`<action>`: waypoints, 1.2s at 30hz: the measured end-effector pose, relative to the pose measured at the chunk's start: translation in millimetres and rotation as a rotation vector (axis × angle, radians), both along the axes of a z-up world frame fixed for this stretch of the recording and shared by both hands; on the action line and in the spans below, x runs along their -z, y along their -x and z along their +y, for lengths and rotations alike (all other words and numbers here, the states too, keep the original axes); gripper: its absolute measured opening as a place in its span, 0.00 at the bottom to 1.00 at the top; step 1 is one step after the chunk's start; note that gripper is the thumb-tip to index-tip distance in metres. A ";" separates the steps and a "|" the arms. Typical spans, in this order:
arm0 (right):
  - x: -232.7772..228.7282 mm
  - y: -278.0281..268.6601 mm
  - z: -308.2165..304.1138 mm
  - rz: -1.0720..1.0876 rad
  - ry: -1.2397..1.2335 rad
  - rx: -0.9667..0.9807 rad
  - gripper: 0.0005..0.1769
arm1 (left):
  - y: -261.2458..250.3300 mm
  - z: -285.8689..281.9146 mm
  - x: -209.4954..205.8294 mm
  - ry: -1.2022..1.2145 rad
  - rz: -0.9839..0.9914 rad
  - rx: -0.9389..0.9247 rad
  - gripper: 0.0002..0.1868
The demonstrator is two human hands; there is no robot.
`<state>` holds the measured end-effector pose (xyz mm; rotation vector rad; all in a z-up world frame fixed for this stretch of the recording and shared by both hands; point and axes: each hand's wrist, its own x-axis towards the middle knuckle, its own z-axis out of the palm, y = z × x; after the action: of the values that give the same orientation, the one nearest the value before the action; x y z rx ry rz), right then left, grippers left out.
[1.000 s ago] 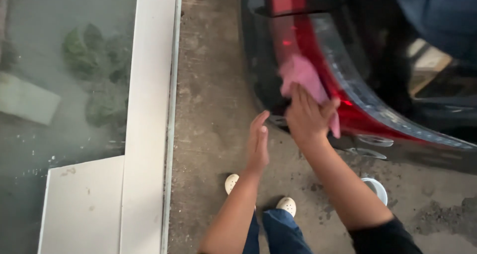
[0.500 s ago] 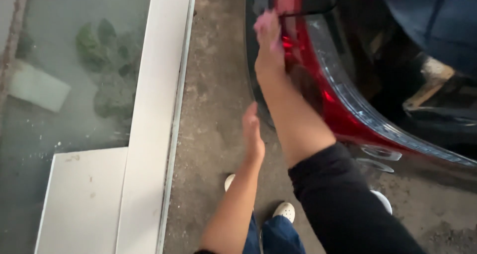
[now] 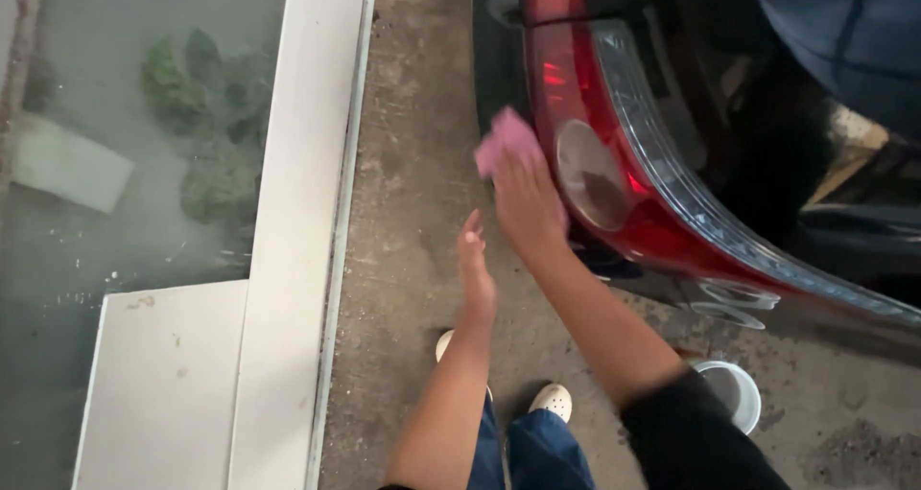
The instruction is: Clean the rear of the car using water and a cloth.
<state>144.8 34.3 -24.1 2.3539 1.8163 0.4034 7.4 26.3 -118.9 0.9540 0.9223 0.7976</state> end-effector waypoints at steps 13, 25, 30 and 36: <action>67.3 27.4 12.8 -0.344 0.603 -0.172 0.27 | 36.1 -38.9 -8.5 0.032 0.046 0.041 0.39; 96.9 -21.4 -193.4 -0.703 -0.010 -0.237 0.35 | 33.2 -95.0 5.0 0.017 0.087 0.066 0.40; 97.6 -53.9 -242.6 -0.207 -0.339 -0.069 0.28 | 1.9 -128.2 10.7 0.025 0.039 0.099 0.40; 143.0 -55.9 -235.5 -0.224 -0.214 -0.511 0.29 | -21.9 -149.6 25.7 -0.171 0.039 0.019 0.38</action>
<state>200.6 -201.1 -167.2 1.8284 2.3363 0.9189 29.3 -123.3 -144.6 1.1298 0.8872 0.8541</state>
